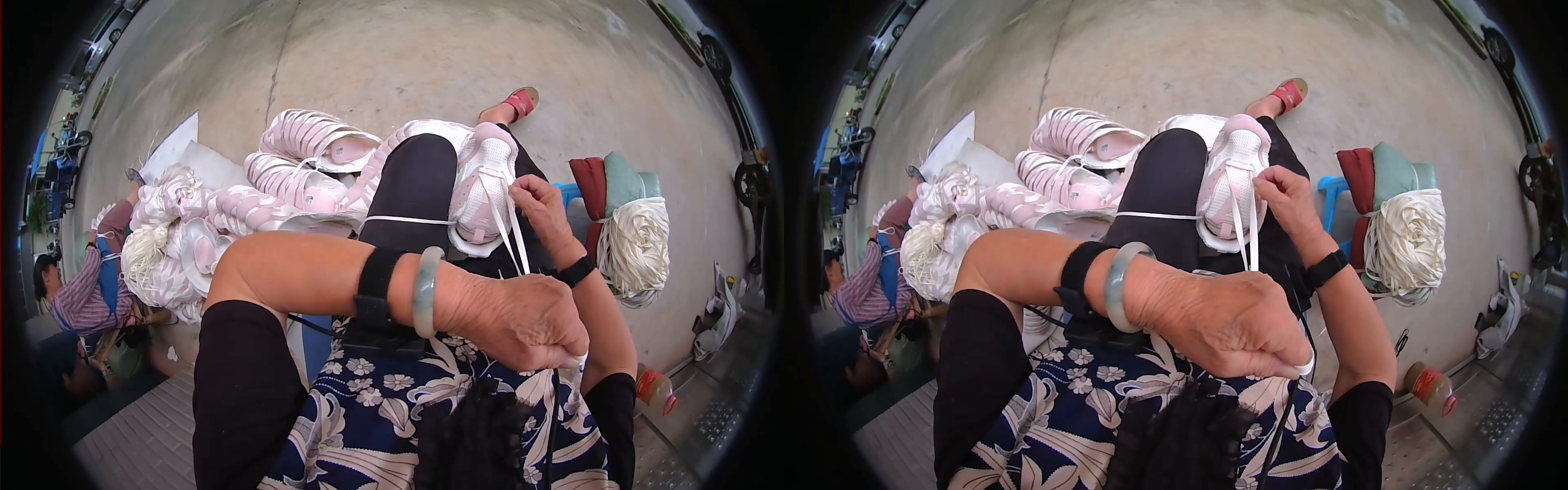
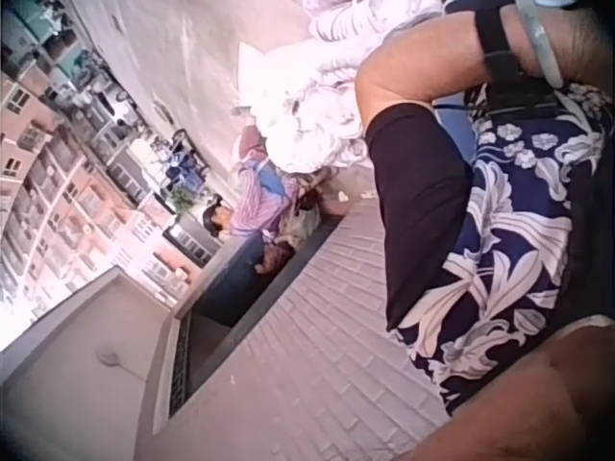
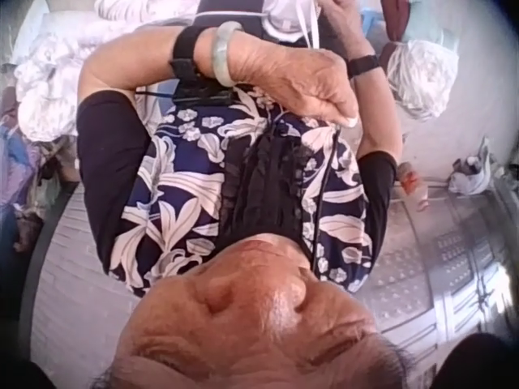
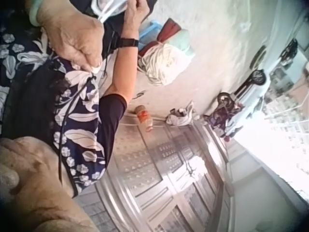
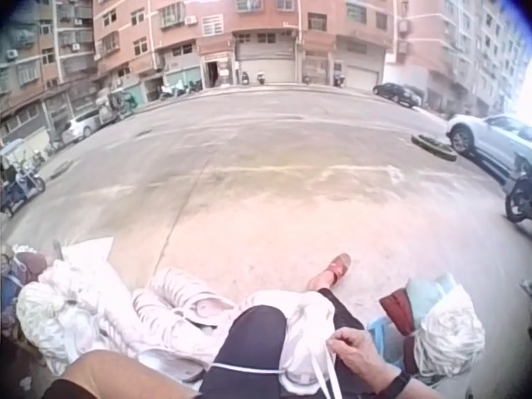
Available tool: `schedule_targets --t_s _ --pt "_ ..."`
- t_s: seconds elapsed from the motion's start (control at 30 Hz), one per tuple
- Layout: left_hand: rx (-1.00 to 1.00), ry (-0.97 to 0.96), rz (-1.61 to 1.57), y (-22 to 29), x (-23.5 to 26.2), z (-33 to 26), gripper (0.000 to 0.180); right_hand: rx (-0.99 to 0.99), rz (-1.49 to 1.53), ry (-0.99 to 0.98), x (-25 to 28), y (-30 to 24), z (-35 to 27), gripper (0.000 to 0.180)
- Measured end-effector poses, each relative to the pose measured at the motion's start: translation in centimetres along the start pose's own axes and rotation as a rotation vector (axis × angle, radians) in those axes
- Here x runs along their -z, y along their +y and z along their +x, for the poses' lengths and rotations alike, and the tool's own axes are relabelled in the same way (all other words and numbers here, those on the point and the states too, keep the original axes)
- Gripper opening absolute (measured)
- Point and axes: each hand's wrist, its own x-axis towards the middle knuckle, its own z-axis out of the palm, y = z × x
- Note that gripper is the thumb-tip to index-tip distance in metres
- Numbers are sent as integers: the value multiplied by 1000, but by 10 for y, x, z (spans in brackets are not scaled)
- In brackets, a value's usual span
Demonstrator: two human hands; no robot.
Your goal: The recorder is lacing white athletic shoes manually.
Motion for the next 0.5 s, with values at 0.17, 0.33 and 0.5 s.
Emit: schedule_targets --t_s 0.17,0.33,0.5 --pt "-30 -5 -39 -2 -2 0 23 45 -209 -57 -9 -19 23 29" --pt "-67 -8 -33 -7 -6 0 23 -87 -733 -172 -22 -27 34 39" --pt "-38 -18 4 -7 1 -5 24 -83 -695 -228 -4 -4 40 31"
